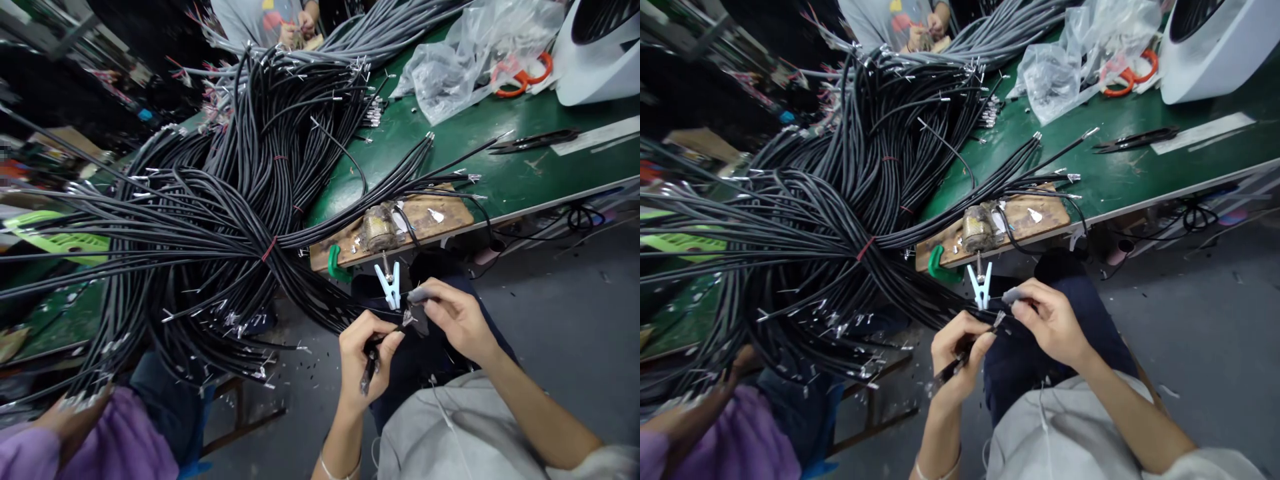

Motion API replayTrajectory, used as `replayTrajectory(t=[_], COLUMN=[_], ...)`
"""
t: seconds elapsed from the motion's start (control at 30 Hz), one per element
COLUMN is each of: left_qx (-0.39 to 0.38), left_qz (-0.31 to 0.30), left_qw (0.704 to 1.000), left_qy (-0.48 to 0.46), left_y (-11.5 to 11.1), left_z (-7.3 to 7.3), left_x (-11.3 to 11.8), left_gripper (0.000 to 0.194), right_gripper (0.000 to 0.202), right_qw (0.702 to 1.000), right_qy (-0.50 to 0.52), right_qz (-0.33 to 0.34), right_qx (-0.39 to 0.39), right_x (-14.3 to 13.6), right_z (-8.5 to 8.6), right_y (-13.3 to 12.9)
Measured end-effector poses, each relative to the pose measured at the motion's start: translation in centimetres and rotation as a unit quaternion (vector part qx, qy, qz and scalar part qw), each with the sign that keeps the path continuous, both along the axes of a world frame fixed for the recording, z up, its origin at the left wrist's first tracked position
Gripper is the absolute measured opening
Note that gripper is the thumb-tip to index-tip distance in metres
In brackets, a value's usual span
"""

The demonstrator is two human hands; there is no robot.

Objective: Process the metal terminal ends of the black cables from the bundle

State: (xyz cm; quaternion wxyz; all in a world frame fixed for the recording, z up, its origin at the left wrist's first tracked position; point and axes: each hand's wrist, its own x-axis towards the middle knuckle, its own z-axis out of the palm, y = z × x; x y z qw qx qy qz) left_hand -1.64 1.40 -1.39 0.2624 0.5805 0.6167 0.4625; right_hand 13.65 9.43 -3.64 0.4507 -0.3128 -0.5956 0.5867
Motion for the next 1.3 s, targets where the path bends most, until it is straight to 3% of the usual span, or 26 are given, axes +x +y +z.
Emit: replayTrajectory(t=[0.17,0.4,0.47,0.57,0.67,0.73,0.87,0.97,1.07,1.13,1.3], left_qx=[0.000,-0.031,-0.041,-0.052,-0.064,-0.077,-0.112,-0.064,0.014,0.031,0.038], left_qz=[0.024,0.032,0.034,0.030,0.029,0.033,-0.001,-0.093,-0.113,-0.090,-0.044], left_qw=[1.000,0.999,0.999,0.997,0.996,0.995,0.992,0.991,0.988,0.991,0.996], left_qy=[0.011,-0.002,-0.012,-0.038,-0.058,-0.062,-0.054,-0.078,-0.101,-0.094,-0.066], left_y=[-0.1,-0.4,-0.5,-0.7,-0.7,-0.7,-0.4,0.1,0.5,0.7,0.6], left_z=[-0.1,0.0,0.0,0.2,0.5,0.8,1.2,1.1,0.5,0.1,-0.5], left_x=[0.4,0.3,0.2,0.2,0.2,0.2,-0.6,-1.4,-1.6,-1.3,-0.6], left_gripper=[0.010,0.015,0.016,0.016,0.018,0.021,0.028,0.026,0.019,0.015,0.013], right_gripper=[0.010,0.015,0.014,0.011,0.013,0.014,0.021,0.035,0.042,0.037,0.032], right_qw=[0.980,0.946,0.943,0.964,0.991,0.994,0.988,0.981,0.911,0.893,0.944], right_qy=[-0.054,-0.055,-0.070,-0.093,-0.063,-0.038,-0.025,0.083,0.183,0.161,0.083], right_qz=[-0.087,-0.088,-0.095,-0.116,-0.058,0.004,0.038,0.176,0.275,0.276,0.150], right_qx=[0.172,0.308,0.311,0.219,0.107,0.104,0.145,-0.020,-0.247,-0.316,-0.282], right_x=[-0.5,-0.7,-0.7,-0.7,-0.9,-1.1,-1.3,-1.4,-1.7,-1.8,-1.8], right_z=[0.2,-0.3,-0.6,-1.0,-0.9,-0.6,-0.2,-0.5,-0.9,-1.0,-0.4], right_y=[-1.3,-1.0,-0.9,-0.8,-1.0,-1.3,-1.5,-1.6,-1.3,-0.5,2.7])
